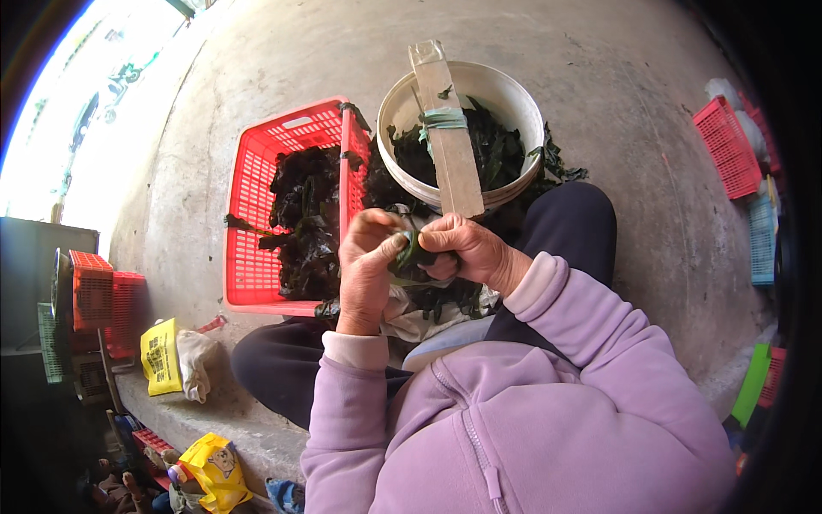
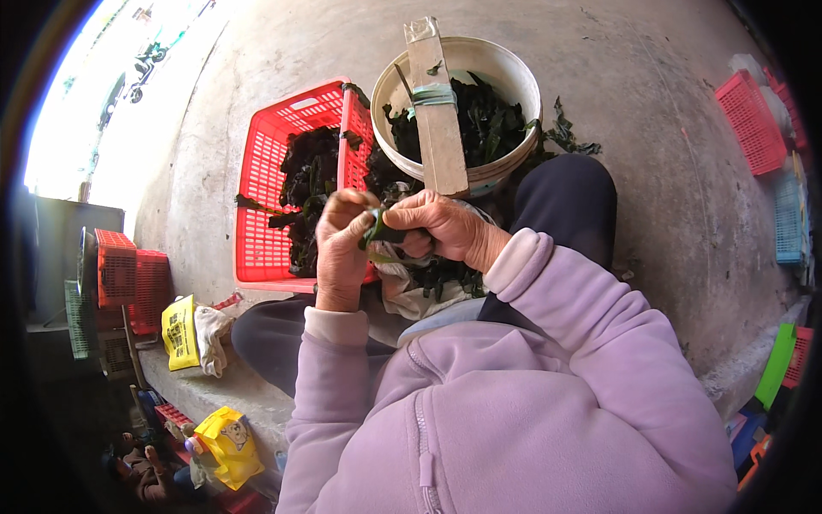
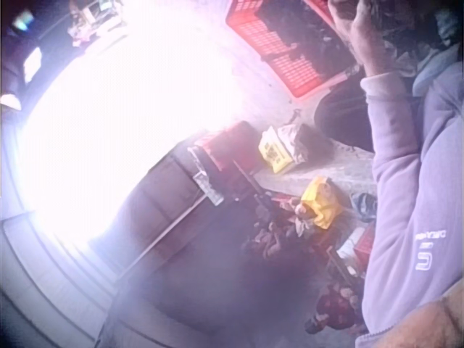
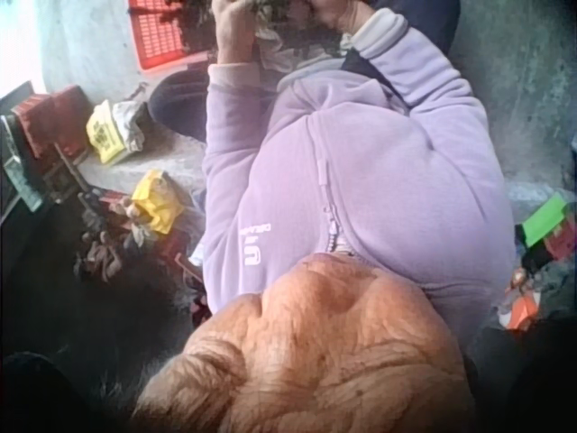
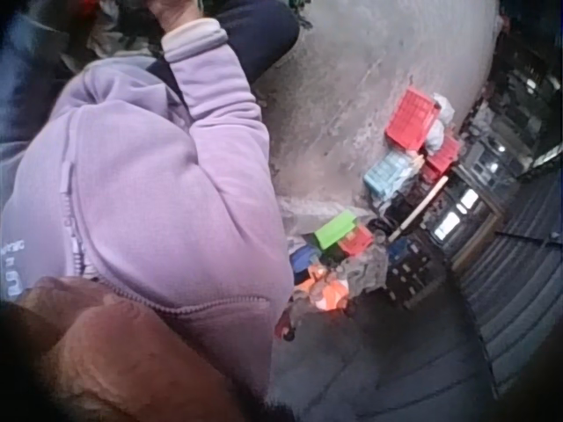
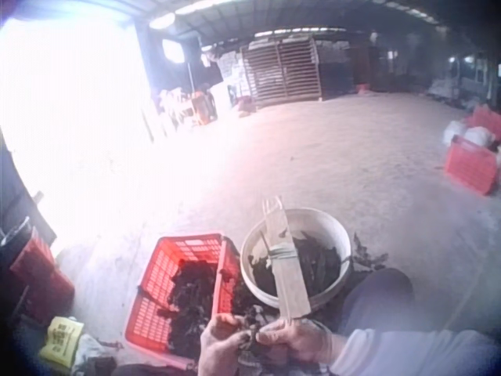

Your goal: The person sits on the floor and trims seaweed using a fixed blade attached to a bucket. They pick seaweed from a red basket, scrape it against the blade, and place the trimmed pieces back into the basket.

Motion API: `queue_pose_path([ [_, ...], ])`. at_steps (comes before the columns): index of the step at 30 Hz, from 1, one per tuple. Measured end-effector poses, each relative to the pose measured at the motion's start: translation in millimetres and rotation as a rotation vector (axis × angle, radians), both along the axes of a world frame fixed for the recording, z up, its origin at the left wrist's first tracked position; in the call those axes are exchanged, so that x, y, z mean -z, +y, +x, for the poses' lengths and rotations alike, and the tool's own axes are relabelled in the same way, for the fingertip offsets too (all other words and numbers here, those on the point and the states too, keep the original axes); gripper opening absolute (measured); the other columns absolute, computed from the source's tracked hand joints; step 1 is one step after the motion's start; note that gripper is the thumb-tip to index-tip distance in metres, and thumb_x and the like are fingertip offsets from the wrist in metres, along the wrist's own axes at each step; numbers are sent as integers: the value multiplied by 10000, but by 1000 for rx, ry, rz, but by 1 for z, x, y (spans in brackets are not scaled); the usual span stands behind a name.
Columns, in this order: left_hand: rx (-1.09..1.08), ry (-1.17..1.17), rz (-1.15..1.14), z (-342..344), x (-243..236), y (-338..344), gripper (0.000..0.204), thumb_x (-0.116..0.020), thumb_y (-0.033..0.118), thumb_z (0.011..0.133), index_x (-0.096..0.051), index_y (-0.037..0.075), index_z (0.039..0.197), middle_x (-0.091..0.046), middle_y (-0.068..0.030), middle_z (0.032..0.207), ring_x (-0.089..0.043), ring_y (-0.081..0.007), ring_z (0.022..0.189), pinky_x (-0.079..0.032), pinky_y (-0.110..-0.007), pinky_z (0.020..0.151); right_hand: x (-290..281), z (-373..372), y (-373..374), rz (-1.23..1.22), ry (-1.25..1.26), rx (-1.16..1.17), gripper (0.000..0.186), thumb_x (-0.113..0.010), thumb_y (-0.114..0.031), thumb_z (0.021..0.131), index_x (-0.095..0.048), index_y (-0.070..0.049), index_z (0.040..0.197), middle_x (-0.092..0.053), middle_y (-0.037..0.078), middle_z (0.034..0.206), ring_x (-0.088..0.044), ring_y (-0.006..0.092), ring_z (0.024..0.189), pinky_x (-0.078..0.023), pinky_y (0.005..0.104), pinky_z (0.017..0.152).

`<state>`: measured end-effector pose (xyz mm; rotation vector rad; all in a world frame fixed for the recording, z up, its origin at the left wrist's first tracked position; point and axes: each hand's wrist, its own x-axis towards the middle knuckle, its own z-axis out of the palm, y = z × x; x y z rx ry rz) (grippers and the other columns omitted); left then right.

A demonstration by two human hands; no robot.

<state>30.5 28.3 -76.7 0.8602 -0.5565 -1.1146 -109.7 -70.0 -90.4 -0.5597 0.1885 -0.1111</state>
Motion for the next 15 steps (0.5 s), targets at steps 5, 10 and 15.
queue_pose_path([
  [5,-471,-842,79,3,-13,12,118,-702,-4,714,-585,9,717,-550,-47,754,-524,-141,708,-420,-266,664,-6,1,-2,-193,187,199,230,-648,-257,864,-634,-38,794,-414,-59,596,-319,51,479,-252,217,441],
  [10,-349,-1099,306,-5,-9,12,127,-747,50,703,-634,2,734,-568,-57,734,-536,-164,674,-430,-272,614,-13,3,-1,-425,280,233,252,-641,-261,872,-637,-31,768,-412,-59,579,-338,42,497,-267,213,452],
  [15,-173,-423,481,-5,-4,10,106,-734,35,741,-642,-15,759,-579,9,683,-487,-57,592,-398,-212,550,-16,1,-3,-635,311,221,243,-647,-243,871,-637,-40,738,-439,-65,572,-352,23,509,-262,206,452],
])
